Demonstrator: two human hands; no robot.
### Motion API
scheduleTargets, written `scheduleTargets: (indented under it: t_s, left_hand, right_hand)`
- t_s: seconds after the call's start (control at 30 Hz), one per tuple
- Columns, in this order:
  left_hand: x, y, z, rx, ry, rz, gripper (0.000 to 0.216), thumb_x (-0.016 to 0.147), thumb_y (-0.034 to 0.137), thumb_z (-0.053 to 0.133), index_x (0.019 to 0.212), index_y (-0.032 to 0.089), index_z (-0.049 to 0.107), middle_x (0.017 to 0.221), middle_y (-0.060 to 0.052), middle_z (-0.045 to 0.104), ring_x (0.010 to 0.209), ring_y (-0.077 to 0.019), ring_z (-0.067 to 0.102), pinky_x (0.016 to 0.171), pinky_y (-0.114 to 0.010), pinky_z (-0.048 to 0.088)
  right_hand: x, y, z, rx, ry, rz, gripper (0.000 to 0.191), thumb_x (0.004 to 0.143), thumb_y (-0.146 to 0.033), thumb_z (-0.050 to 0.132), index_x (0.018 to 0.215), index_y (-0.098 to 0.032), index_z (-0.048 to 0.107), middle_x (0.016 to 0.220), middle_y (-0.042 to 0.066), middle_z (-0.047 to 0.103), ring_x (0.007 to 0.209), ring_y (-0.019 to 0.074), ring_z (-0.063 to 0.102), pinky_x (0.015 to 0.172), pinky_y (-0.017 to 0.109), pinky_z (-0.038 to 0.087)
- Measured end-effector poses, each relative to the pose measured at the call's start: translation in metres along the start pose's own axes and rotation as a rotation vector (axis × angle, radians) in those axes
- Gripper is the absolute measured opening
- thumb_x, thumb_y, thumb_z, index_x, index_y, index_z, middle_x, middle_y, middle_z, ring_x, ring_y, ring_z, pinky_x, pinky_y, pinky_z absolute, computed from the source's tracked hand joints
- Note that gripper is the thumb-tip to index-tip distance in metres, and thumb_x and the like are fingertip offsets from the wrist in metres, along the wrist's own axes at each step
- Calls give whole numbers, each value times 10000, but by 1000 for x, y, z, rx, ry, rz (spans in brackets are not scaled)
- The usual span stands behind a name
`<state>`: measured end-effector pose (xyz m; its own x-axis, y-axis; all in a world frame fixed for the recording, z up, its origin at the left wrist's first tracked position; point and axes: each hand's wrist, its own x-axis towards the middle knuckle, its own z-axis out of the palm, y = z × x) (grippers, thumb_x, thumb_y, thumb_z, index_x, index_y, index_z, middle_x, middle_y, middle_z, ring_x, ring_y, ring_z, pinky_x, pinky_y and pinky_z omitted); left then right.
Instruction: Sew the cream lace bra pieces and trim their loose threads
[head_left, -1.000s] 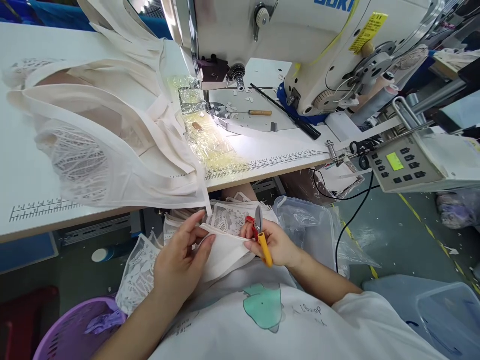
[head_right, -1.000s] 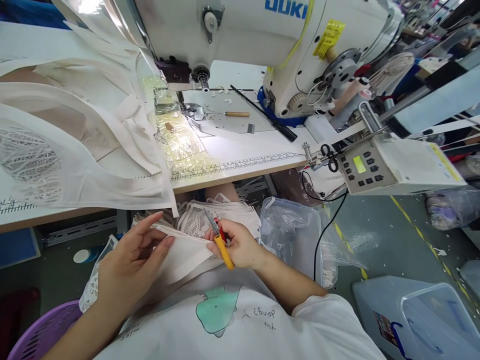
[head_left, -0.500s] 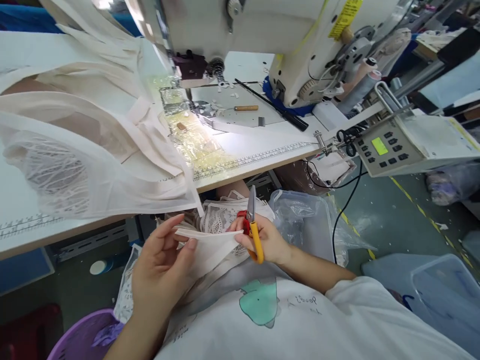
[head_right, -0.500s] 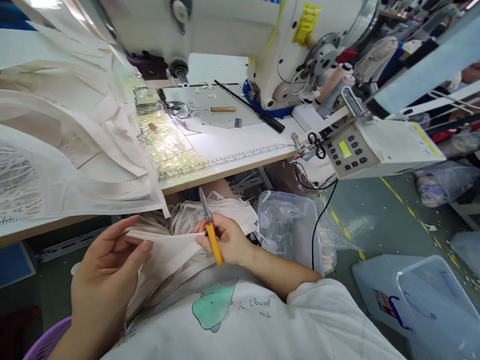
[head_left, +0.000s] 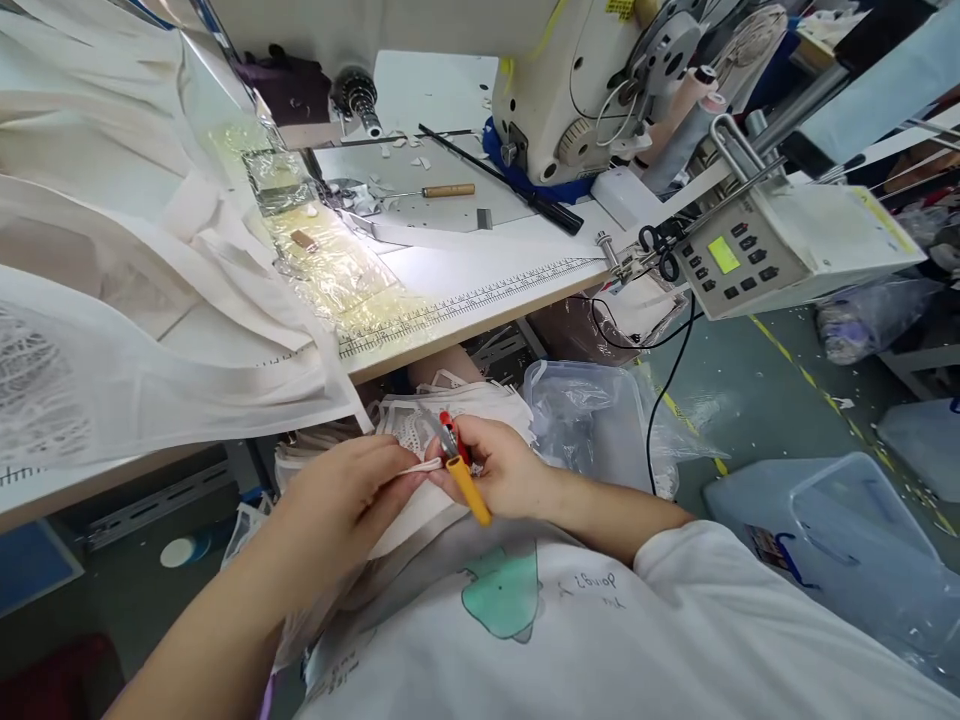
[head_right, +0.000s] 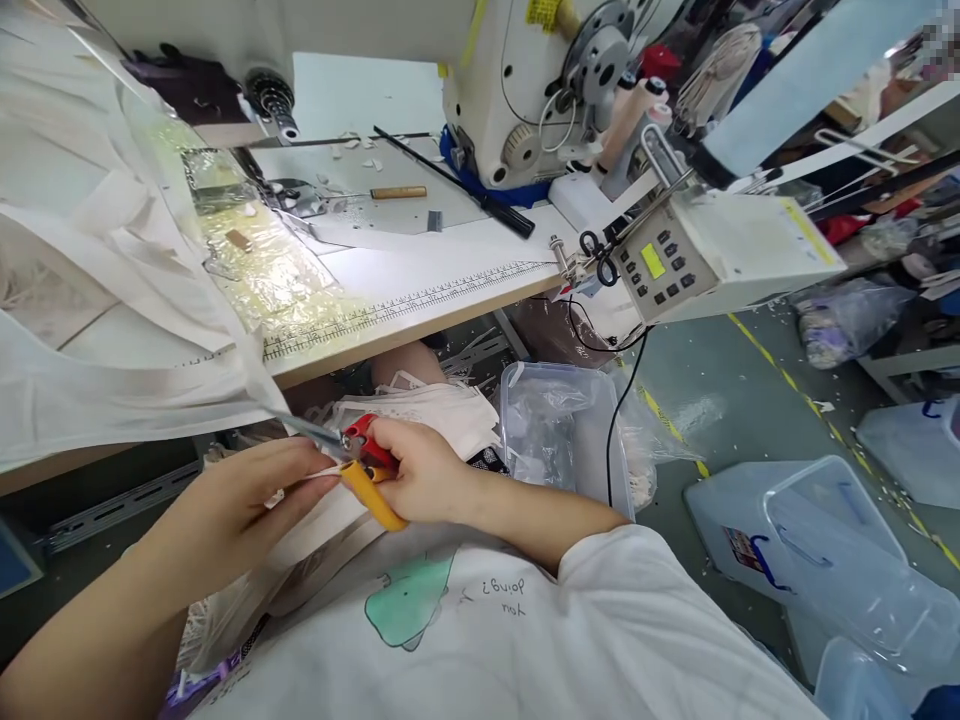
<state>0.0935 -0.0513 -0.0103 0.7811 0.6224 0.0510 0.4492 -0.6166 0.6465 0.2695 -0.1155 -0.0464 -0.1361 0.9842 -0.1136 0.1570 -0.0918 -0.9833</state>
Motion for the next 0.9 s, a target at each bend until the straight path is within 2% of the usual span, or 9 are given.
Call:
scheduleTargets:
  t_s: [0.1,0.2,0.33,0.53,0.63,0.77,0.83,0.9]
  left_hand:
    - [2,-2,4,-251,-26,-227,304,828,381,464,659,205,646,573,18,575,524,-118,519,485,-214,408]
    - [1,-3,8,-421,54,-365,269,763,401,539,638,202,669,595,6,610,569,-130,540,539,-223,436]
    - [-2,-3,7,-636,149,-516,203,664,401,668,635,206,713,671,-27,691,650,-168,595,600,-250,485]
    - [-6,0,-5,-1016,60,-703,285,603,460,752,704,193,751,619,-59,678,528,-163,575,444,-248,446]
    - [-4,3,-5,-996,80,-642,273,629,457,743,735,207,757,651,-57,691,593,-178,604,498,-253,477]
    - [-1,0,3,-776,144,-524,255,667,470,706,718,225,751,641,-38,677,638,-186,609,559,-253,498]
    - [-1,-3,6,-733,151,-526,282,661,504,695,712,232,744,630,-33,671,608,-186,600,535,-248,490]
    - [-2,-5,9,-738,148,-530,297,665,524,683,715,236,739,634,-34,678,615,-193,606,531,-243,488]
  right_hand:
    - [-1,2,0,69,12,81,399,638,-447,759,798,-193,495,708,-31,517,612,104,478,571,234,438]
    - [0,4,1,85,9,126,478,568,-467,801,819,-194,500,752,-21,546,628,107,499,567,235,454]
    - [2,2,5,86,18,136,403,610,-435,757,759,-202,463,724,-23,531,616,107,492,555,241,455]
    - [1,-15,-2,295,-107,5,277,684,-333,675,811,-210,462,788,-2,546,673,110,506,592,236,448]
    - [3,-21,-9,236,-106,20,287,676,-323,690,809,-203,465,831,6,566,701,112,515,620,242,452]
    - [10,-23,-23,105,-149,106,379,678,-464,710,809,-194,478,790,-3,566,670,112,514,615,252,449]
    - [14,-23,-33,-36,-224,81,455,662,-562,701,775,-200,450,748,-18,531,646,109,484,582,242,426]
    - [16,-22,-45,-225,-308,-5,522,649,-650,667,714,-212,390,700,-31,465,614,103,424,548,235,382]
